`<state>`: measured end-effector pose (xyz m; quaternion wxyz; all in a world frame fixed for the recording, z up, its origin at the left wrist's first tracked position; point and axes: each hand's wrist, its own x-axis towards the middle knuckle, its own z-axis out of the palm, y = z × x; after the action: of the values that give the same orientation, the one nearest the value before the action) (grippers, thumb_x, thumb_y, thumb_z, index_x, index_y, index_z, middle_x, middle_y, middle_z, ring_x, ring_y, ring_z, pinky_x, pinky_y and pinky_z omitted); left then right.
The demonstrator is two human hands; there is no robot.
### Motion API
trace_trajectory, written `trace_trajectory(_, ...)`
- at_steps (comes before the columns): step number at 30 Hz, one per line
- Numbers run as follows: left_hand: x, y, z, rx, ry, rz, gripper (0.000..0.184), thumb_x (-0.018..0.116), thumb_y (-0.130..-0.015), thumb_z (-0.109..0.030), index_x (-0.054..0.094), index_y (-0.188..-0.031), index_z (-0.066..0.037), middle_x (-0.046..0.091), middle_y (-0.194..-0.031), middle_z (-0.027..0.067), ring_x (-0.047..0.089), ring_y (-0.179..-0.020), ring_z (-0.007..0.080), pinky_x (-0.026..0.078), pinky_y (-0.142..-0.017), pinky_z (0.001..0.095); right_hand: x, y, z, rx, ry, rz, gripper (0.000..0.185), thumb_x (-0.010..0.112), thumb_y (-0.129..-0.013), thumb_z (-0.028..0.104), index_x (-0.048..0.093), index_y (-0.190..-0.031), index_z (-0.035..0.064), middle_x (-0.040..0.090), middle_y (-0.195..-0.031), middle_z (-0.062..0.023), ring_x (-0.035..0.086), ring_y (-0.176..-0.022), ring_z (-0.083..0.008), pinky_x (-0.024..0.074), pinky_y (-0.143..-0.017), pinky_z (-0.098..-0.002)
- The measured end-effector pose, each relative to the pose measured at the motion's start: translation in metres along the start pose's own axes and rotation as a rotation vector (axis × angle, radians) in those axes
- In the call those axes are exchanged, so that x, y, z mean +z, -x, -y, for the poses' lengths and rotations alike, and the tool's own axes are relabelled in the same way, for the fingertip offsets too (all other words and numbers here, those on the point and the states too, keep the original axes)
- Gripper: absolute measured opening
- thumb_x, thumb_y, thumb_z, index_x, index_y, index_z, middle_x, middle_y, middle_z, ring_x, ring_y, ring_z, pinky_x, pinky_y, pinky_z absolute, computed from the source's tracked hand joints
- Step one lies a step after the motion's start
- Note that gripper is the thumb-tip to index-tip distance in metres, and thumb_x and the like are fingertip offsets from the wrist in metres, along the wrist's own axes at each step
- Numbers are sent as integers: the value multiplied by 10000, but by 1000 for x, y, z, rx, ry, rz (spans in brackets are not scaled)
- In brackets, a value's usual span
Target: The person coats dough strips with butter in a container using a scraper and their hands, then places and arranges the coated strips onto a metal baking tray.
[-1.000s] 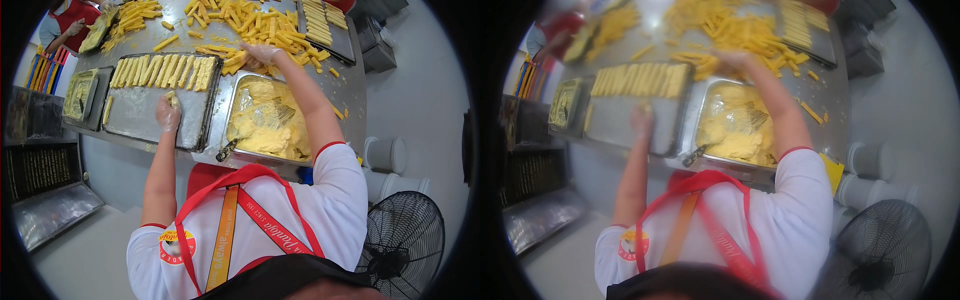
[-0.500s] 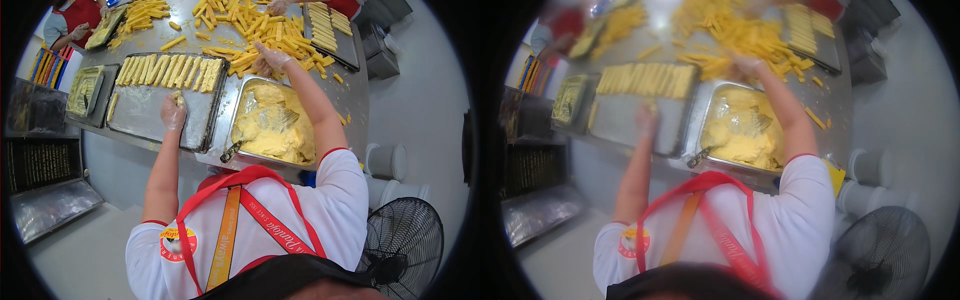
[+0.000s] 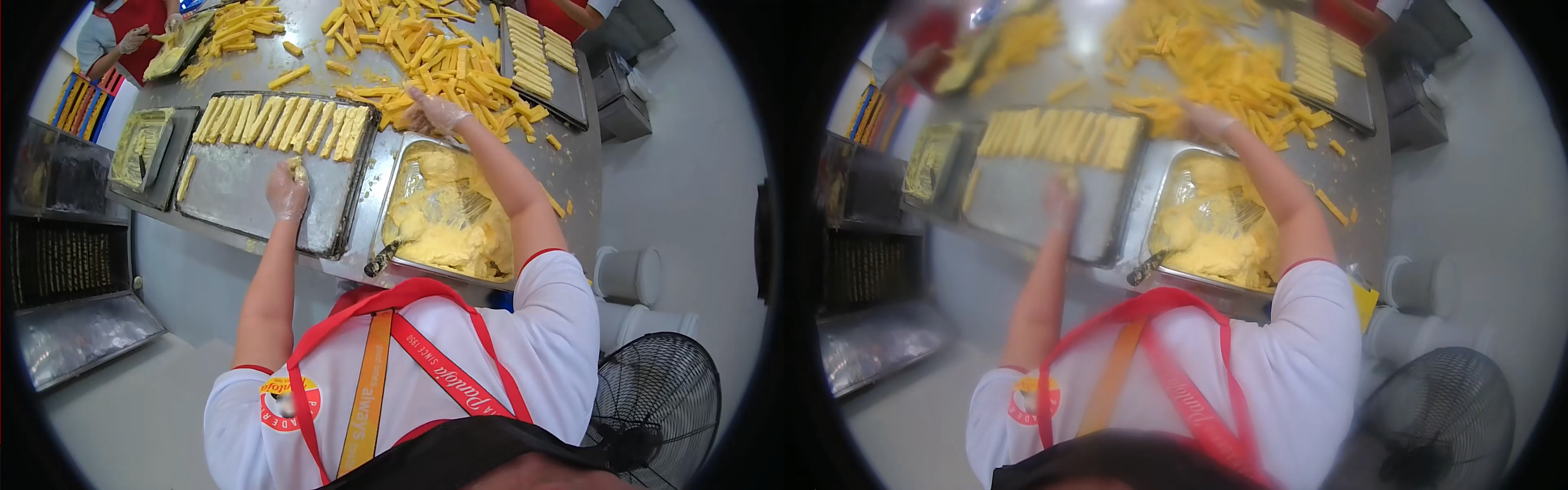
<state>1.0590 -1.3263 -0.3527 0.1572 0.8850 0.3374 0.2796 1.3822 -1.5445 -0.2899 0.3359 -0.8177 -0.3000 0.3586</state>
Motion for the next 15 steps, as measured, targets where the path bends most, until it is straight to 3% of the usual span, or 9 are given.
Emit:
trace_trajectory(1,0,-1,0,13,18,-6,175,596,-813,-207,606,-930,-76,638,-825,169,609,-780,379,469,-684,471,-9,7,6,78,-133,19,887,295,-855,771,697,-1039,3,678,-1006,-155,643,-896,-219,520,-810,-330)
trace_trajectory(3,1,3,0,21,32,-10,174,594,-818,-210,605,-929,-77,637,-823,168,609,-775,380,469,-681,472,-29,11,-8,-149,9,-154,767,431,-854,716,693,-979,6,685,-932,-140,638,-843,-193,522,-749,-307)
trace_trajectory(8,3,5,0,33,43,-31,183,593,-827,-223,607,-942,-81,639,-824,167,610,-763,380,467,-673,476,-91,41,5,-9,-204,-540,546,623,-829,543,681,-926,8,688,-906,-152,644,-831,-212,520,-752,-321)
trace_trajectory(10,2,5,-1,12,17,-31,180,594,-830,-227,611,-942,-87,642,-825,167,611,-765,378,468,-673,474,-85,37,-3,-55,414,-509,420,635,-823,425,675,-921,19,687,-920,-164,655,-845,-254,524,-762,-350)
trace_trajectory(12,2,4,-5,0,4,-27,177,596,-830,-229,615,-940,-92,644,-824,166,613,-768,377,470,-673,472,-69,33,-13,-10,800,-474,308,632,-810,317,670,-920,31,683,-939,-174,659,-868,-292,525,-773,-380)
trace_trajectory(15,-6,1,-8,-17,2,-18,171,600,-828,-231,622,-934,-99,647,-821,163,616,-769,375,473,-671,470,-39,23,-15,131,938,-471,212,607,-784,196,665,-929,54,678,-956,-178,656,-901,-329,523,-781,-418)
